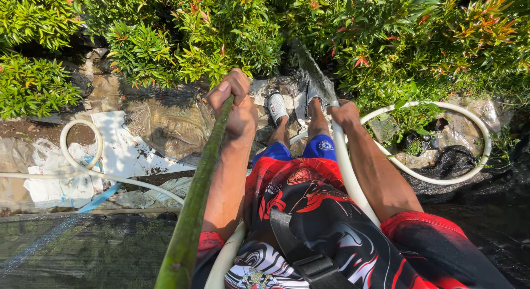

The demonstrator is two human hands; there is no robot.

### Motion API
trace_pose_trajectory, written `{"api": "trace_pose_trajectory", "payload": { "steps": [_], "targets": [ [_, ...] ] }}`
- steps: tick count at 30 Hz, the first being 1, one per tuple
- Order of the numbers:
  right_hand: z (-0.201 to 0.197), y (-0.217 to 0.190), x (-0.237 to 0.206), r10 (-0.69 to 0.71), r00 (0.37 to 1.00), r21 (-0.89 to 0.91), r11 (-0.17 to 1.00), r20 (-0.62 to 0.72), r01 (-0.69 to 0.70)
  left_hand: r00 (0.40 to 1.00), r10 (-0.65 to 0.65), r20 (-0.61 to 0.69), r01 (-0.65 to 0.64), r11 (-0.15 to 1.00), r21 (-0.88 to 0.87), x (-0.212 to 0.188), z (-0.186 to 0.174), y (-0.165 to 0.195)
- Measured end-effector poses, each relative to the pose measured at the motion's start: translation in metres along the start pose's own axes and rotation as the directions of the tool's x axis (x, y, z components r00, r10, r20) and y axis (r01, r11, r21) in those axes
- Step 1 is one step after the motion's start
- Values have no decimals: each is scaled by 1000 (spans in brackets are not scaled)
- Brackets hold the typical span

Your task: The person holds a white hose in their right hand and sprays water over rows of potted shrubs in an outdoor nursery, moving the stream across different plants while gripping a long green pole in the left hand. They walk slowly along the plant beds, directing the water over the foliage and pots.

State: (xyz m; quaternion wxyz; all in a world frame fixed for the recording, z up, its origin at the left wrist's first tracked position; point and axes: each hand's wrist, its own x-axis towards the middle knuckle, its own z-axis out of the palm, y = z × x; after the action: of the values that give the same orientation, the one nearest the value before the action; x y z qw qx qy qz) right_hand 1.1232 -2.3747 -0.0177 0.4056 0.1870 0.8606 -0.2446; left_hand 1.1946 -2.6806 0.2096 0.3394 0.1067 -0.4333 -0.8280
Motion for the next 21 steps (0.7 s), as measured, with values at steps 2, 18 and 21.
{"api": "trace_pose_trajectory", "payload": {
  "steps": [2,18,21],
  "targets": [
    [0,7,4,-7,1000,18,1000,-26,7,999,1,33,-1,1000,21,0,2,0],
    [14,95,0,134,981,142,983,-139,-115,966,-103,239,112,993,-27,3,34,-34],
    [16,97,-6,161,982,128,981,-101,-148,964,-101,246,114,993,-37,2,35,-40]
  ]
}}
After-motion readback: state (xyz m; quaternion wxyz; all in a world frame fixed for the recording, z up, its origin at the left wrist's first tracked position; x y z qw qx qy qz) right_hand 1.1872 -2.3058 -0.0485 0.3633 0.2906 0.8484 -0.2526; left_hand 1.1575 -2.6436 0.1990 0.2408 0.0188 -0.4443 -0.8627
